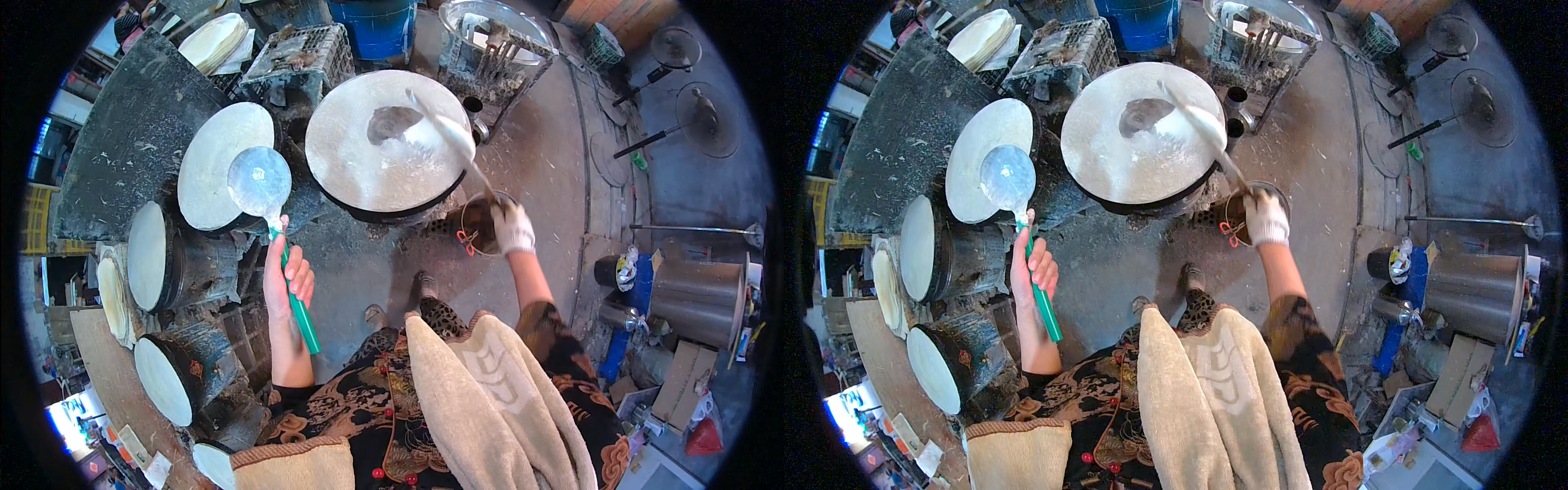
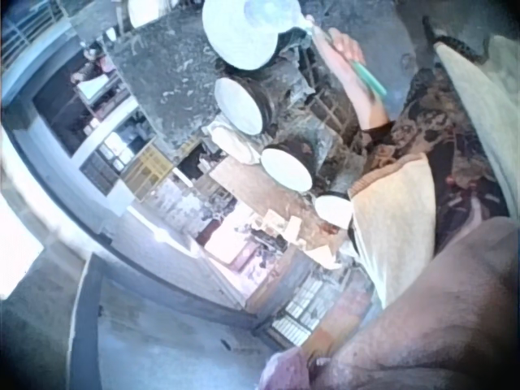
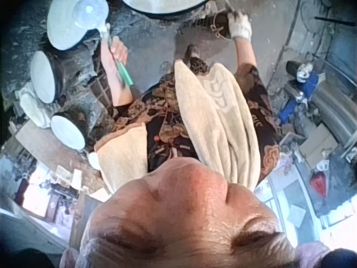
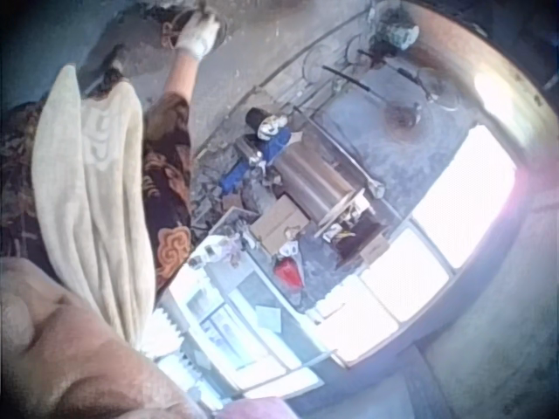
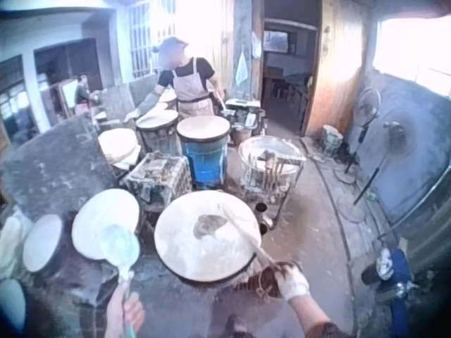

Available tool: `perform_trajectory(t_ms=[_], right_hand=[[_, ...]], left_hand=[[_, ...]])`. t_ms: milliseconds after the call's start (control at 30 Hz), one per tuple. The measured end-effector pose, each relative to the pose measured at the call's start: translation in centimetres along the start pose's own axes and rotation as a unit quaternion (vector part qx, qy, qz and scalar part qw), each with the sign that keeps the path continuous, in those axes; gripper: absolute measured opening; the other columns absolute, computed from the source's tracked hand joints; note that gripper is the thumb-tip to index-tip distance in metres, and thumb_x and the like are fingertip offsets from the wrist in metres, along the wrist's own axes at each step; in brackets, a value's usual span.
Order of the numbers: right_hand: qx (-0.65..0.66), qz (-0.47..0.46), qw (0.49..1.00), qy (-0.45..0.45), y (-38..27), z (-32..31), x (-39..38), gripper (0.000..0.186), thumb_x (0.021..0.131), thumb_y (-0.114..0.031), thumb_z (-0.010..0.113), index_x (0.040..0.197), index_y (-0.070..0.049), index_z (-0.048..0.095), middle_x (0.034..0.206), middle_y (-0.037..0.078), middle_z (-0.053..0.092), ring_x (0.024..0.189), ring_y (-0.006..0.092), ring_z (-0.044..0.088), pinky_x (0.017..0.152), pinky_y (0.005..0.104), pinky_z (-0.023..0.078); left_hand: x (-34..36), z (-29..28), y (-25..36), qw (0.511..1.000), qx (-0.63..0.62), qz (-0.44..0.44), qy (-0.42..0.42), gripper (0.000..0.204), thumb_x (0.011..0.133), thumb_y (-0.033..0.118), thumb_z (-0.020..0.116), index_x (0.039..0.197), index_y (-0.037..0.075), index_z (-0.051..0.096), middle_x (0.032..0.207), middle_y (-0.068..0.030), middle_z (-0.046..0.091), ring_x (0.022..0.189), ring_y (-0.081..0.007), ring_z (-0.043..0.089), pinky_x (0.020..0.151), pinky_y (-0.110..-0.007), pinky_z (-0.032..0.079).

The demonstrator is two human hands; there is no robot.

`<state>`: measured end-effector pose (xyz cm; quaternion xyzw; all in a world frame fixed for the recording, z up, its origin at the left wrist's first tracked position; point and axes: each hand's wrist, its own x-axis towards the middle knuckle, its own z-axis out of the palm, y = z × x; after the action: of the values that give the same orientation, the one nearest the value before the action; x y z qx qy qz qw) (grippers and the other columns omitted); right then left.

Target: The person ladles white batter onto a hot circular griddle and spreads it into a thin circle using a wooden tool. They cook the crepe, flip it, and then stack it with others. The process is repeated continuously throughout the video.

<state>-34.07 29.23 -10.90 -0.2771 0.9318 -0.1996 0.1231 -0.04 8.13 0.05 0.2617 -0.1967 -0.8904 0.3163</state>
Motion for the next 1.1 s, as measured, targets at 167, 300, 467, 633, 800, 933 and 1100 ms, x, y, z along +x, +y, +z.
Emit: perform_trajectory(t_ms=[167, 300, 467, 633, 800, 933, 1100], right_hand=[[0.086, -0.028, 0.996, 0.014, -4.7, 0.7, 2.3, 0.045, 0.084, -0.037, 0.057, 0.123, -0.015, 0.055, 0.107, 0.021, 0.062, 0.098, 0.0360, 0.061, 0.085, 0.0402, 0.048], [0.361, 0.056, 0.931, 0.019, -2.7, 6.6, -1.8, 0.053, 0.088, -0.030, 0.057, 0.134, -0.007, 0.044, 0.125, 0.014, 0.056, 0.117, 0.0232, 0.053, 0.099, 0.0299, 0.038], [0.506, 0.197, 0.822, -0.174, -13.1, 3.1, -0.5, 0.042, 0.092, -0.033, 0.051, 0.128, -0.013, 0.051, 0.069, 0.000, 0.053, 0.054, 0.0110, 0.049, 0.046, 0.0260, 0.042], [0.568, 0.198, 0.793, -0.100, -10.3, 2.0, -1.9, 0.041, 0.092, -0.032, 0.051, 0.130, -0.017, 0.050, 0.063, -0.002, 0.047, 0.045, 0.0072, 0.041, 0.038, 0.0228, 0.033], [0.526, 0.227, 0.809, -0.132, -10.1, 5.1, -5.8, 0.039, 0.092, -0.036, 0.051, 0.126, -0.017, 0.052, 0.065, -0.003, 0.050, 0.046, 0.0080, 0.044, 0.040, 0.0225, 0.037], [0.487, 0.142, 0.840, -0.193, -10.2, 2.1, -1.4, 0.049, 0.089, -0.038, 0.056, 0.130, -0.014, 0.049, 0.069, -0.001, 0.052, 0.048, 0.0075, 0.045, 0.039, 0.0213, 0.037], [0.367, 0.065, 0.921, -0.117, -6.5, 2.7, 5.1, 0.048, 0.090, -0.038, 0.053, 0.127, -0.008, 0.052, 0.099, 0.013, 0.063, 0.086, 0.0205, 0.059, 0.075, 0.0278, 0.045]], left_hand=[[0.7, 0.2, -1.0, 0.999, -0.003, -0.031, -0.023, 0.029, 0.100, 0.026, 0.034, 0.127, 0.019, 0.043, 0.050, 0.0039, 0.036, 0.031, -0.0065, 0.034, 0.026, -0.021, 0.032], [0.8, -0.8, -1.9, 0.997, 0.004, -0.070, -0.022, 0.027, 0.100, 0.028, 0.034, 0.122, 0.018, 0.047, 0.050, 0.0030, 0.036, 0.030, -0.0067, 0.034, 0.025, -0.021, 0.029], [1.1, -0.6, -2.7, 0.992, -0.007, -0.124, 0.015, 0.024, 0.099, 0.028, 0.036, 0.119, 0.020, 0.047, 0.050, 0.0038, 0.035, 0.031, -0.0070, 0.033, 0.025, -0.021, 0.027], [1.1, -0.6, -3.5, 0.991, 0.061, -0.112, 0.042, 0.019, 0.099, 0.026, 0.040, 0.111, 0.015, 0.048, 0.054, 0.0036, 0.036, 0.034, -0.0064, 0.033, 0.028, -0.020, 0.026], [1.8, -1.7, -4.3, 0.986, 0.076, -0.125, 0.074, 0.018, 0.098, 0.025, 0.042, 0.110, 0.014, 0.050, 0.057, 0.0036, 0.037, 0.038, -0.0061, 0.033, 0.031, -0.020, 0.027], [2.4, -2.2, -4.7, 0.985, 0.077, -0.127, 0.092, 0.019, 0.097, 0.024, 0.044, 0.110, 0.012, 0.051, 0.057, 0.0036, 0.037, 0.039, -0.0058, 0.034, 0.032, -0.020, 0.028], [5.4, -1.4, -4.8, 0.978, 0.140, -0.139, 0.064, 0.014, 0.095, 0.025, 0.048, 0.100, 0.011, 0.047, 0.055, 0.0035, 0.038, 0.040, -0.0063, 0.037, 0.033, -0.021, 0.028]])
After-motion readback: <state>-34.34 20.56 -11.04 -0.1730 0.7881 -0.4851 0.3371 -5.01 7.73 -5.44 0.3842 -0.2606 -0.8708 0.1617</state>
